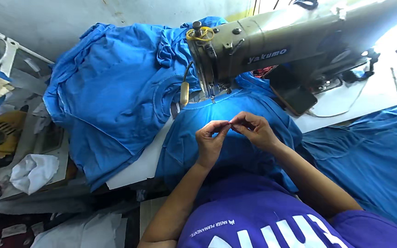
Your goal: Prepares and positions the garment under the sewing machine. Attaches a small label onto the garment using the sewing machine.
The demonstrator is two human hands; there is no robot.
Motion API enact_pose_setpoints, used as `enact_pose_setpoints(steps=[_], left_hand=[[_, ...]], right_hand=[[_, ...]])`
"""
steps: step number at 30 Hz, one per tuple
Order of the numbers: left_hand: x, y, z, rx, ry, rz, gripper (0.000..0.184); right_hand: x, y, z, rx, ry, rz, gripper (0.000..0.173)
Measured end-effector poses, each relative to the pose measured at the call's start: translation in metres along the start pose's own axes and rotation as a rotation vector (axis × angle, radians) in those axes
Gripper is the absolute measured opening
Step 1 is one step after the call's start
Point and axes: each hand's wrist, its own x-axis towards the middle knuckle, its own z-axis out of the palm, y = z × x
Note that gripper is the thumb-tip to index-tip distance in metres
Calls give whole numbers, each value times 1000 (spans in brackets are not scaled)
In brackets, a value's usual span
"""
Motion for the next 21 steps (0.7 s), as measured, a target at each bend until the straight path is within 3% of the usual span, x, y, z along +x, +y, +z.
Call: enact_pose_setpoints(steps=[7,17,21], left_hand=[[-3,4,-3,60,-41,11,7],[-7,12,-13,-191,-49,-275,11],[-9,11,-14,-94,-13,-237,8]], right_hand=[[10,-9,-12,-185,-88,-127,10],[17,-7,-9,-94,-213,-143,8],[21,-10,-7,-97,-239,-129,8]])
